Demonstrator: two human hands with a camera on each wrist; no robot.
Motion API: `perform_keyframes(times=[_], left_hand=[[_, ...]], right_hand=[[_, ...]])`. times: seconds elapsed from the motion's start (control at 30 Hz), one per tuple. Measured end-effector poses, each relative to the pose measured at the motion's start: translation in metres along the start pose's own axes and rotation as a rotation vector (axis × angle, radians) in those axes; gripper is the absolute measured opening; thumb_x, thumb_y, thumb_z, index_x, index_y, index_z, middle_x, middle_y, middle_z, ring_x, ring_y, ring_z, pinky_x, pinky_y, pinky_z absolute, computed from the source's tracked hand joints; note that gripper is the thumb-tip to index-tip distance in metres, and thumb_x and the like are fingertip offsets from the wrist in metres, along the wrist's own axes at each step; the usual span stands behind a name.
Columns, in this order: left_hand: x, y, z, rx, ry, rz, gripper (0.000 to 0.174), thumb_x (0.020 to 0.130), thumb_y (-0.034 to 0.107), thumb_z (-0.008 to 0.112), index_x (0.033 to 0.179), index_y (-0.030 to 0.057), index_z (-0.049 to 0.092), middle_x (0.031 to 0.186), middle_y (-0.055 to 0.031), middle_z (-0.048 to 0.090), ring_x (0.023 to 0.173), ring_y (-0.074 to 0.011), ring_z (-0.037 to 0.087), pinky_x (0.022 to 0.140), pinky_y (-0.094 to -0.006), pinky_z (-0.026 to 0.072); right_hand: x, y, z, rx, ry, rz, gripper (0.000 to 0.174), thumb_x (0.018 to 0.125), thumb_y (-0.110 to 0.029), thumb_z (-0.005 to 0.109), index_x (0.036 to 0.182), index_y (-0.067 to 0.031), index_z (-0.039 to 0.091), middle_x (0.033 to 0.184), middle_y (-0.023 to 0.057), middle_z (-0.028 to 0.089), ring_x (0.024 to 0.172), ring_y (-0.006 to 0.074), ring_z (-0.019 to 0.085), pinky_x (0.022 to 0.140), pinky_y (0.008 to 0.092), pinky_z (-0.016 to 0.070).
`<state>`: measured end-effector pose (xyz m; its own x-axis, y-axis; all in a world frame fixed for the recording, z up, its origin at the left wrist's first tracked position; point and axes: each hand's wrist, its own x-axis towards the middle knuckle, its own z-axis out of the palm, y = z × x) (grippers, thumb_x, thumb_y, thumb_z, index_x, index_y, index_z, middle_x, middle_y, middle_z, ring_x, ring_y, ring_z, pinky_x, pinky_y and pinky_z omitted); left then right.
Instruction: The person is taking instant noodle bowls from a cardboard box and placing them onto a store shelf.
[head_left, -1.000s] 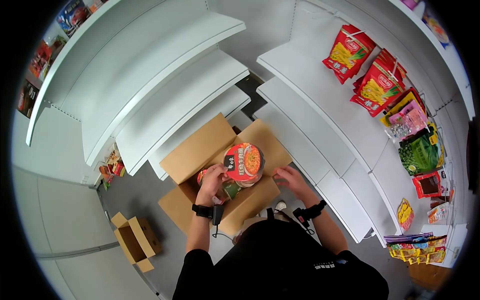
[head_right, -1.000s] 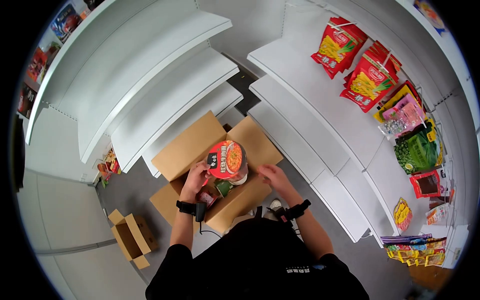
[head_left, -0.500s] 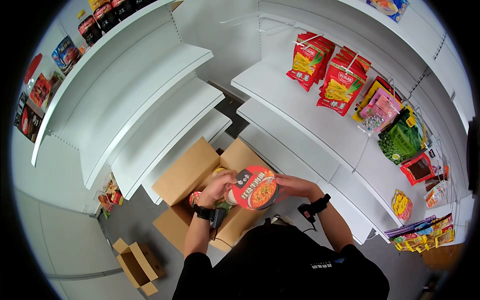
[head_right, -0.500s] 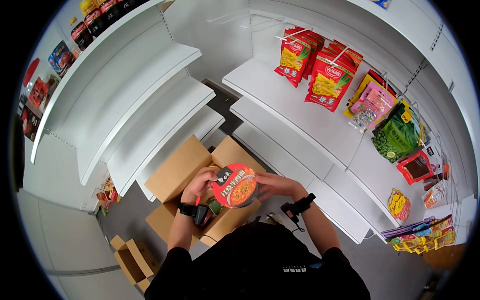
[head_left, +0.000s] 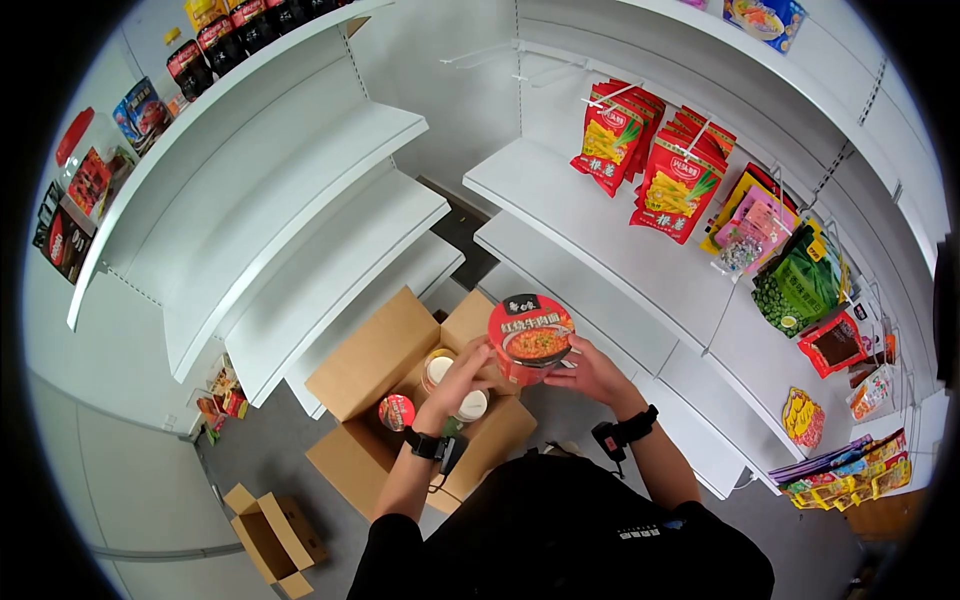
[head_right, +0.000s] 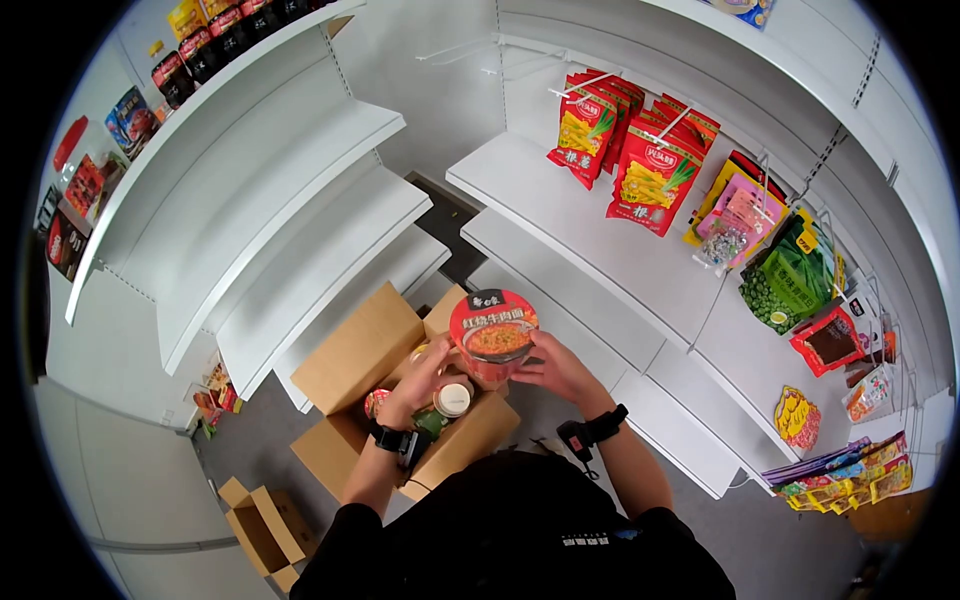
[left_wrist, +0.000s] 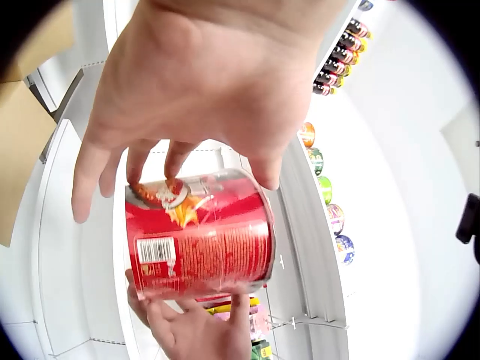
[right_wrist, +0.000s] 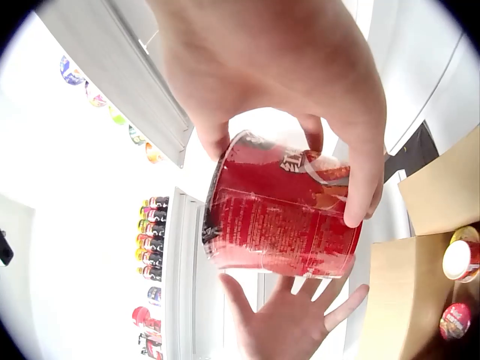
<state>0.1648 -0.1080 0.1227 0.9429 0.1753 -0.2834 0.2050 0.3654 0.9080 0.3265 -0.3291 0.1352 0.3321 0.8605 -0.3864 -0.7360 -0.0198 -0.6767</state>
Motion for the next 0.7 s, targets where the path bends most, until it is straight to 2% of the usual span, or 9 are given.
perform_keyframes(times=[0.07, 0.1, 0.2, 0.33, 0.43, 0.5, 0.6, 0.63, 0.7], left_hand=[[-0.002, -0.001, 0.010, 0.021, 0.007, -0.006, 0.066, 0.094, 0.049, 0.047, 0.145, 0.0140, 0.024, 0.143, -0.0093, 0.033, 0.132, -0.0263, 0.034, 0.091, -0.0442, 0.0486], [-0.002, 0.001, 0.011, 0.022, -0.042, 0.016, 0.071, 0.093, 0.049, 0.047, 0.148, 0.0176, 0.016, 0.148, -0.0092, 0.025, 0.134, -0.0294, 0.030, 0.090, -0.0471, 0.0492], [-0.003, 0.006, 0.016, -0.067, 0.016, 0.023, 0.064, 0.095, 0.048, 0.044, 0.145, 0.0152, 0.021, 0.141, -0.0067, 0.035, 0.117, -0.0239, 0.049, 0.085, -0.0437, 0.0535], [0.000, 0.009, 0.008, -0.188, -0.017, 0.037, 0.063, 0.094, 0.050, 0.045, 0.141, 0.0123, 0.028, 0.137, -0.0087, 0.038, 0.114, -0.0255, 0.052, 0.081, -0.0423, 0.0560], [-0.002, 0.014, 0.008, -0.209, -0.020, 0.042, 0.063, 0.093, 0.052, 0.044, 0.139, 0.0100, 0.032, 0.135, -0.0096, 0.041, 0.111, -0.0265, 0.054, 0.081, -0.0404, 0.0568], [-0.002, 0.014, 0.006, -0.225, -0.036, 0.029, 0.064, 0.093, 0.053, 0.042, 0.138, 0.0088, 0.032, 0.134, -0.0098, 0.042, 0.109, -0.0267, 0.055, 0.081, -0.0389, 0.0569], [-0.004, 0.025, 0.005, -0.287, -0.105, 0.010, 0.065, 0.094, 0.051, 0.042, 0.144, 0.0147, 0.023, 0.143, -0.0094, 0.031, 0.118, -0.0295, 0.049, 0.086, -0.0435, 0.0531], [-0.003, 0.024, 0.003, -0.245, -0.118, -0.013, 0.064, 0.094, 0.052, 0.041, 0.142, 0.0133, 0.026, 0.141, -0.0099, 0.034, 0.115, -0.0285, 0.052, 0.085, -0.0428, 0.0542], [-0.002, 0.023, 0.002, -0.160, -0.141, -0.055, 0.064, 0.093, 0.054, 0.039, 0.139, 0.0103, 0.030, 0.137, -0.0108, 0.040, 0.108, -0.0266, 0.057, 0.081, -0.0413, 0.0565]], right_hand=[[0.003, 0.000, 0.008, 0.002, 0.032, -0.016, 0.062, 0.093, -0.043, 0.050, 0.138, -0.0079, 0.028, 0.134, 0.0183, 0.041, 0.117, 0.0355, 0.051, 0.099, 0.0482, 0.0427], [0.002, 0.000, 0.013, -0.014, 0.048, -0.021, 0.061, 0.093, -0.044, 0.050, 0.138, -0.0078, 0.028, 0.133, 0.0187, 0.041, 0.117, 0.0351, 0.051, 0.098, 0.0479, 0.0429], [0.002, 0.002, 0.026, -0.176, 0.119, -0.037, 0.060, 0.094, -0.045, 0.049, 0.137, -0.0079, 0.028, 0.133, 0.0190, 0.041, 0.115, 0.0326, 0.052, 0.096, 0.0445, 0.0439], [0.002, 0.006, 0.032, -0.428, 0.180, -0.108, 0.063, 0.094, -0.044, 0.050, 0.140, -0.0090, 0.025, 0.138, 0.0197, 0.035, 0.112, 0.0284, 0.055, 0.093, 0.0388, 0.0446], [-0.011, -0.003, 0.053, -0.531, 0.157, -0.296, 0.070, 0.093, -0.035, 0.056, 0.145, -0.0114, 0.016, 0.143, 0.0183, 0.029, 0.117, 0.0267, 0.051, 0.093, 0.0377, 0.0440], [-0.013, -0.004, 0.056, -0.530, 0.122, -0.355, 0.079, 0.090, -0.028, 0.061, 0.147, -0.0128, 0.009, 0.145, 0.0162, 0.026, 0.123, 0.0261, 0.045, 0.095, 0.0386, 0.0428], [-0.020, -0.009, 0.069, -0.573, 0.145, -0.400, 0.094, 0.082, -0.019, 0.070, 0.149, -0.0145, 0.003, 0.147, 0.0127, 0.024, 0.127, 0.0251, 0.040, 0.098, 0.0398, 0.0409], [-0.021, -0.010, 0.073, -0.596, 0.164, -0.406, 0.099, 0.080, -0.016, 0.073, 0.149, -0.0150, 0.002, 0.148, 0.0115, 0.024, 0.128, 0.0247, 0.039, 0.100, 0.0402, 0.0402], [-0.019, -0.008, 0.070, -0.684, 0.129, -0.505, 0.102, 0.074, -0.015, 0.078, 0.149, -0.0148, 0.009, 0.146, 0.0109, 0.026, 0.128, 0.0237, 0.039, 0.101, 0.0401, 0.0391]])
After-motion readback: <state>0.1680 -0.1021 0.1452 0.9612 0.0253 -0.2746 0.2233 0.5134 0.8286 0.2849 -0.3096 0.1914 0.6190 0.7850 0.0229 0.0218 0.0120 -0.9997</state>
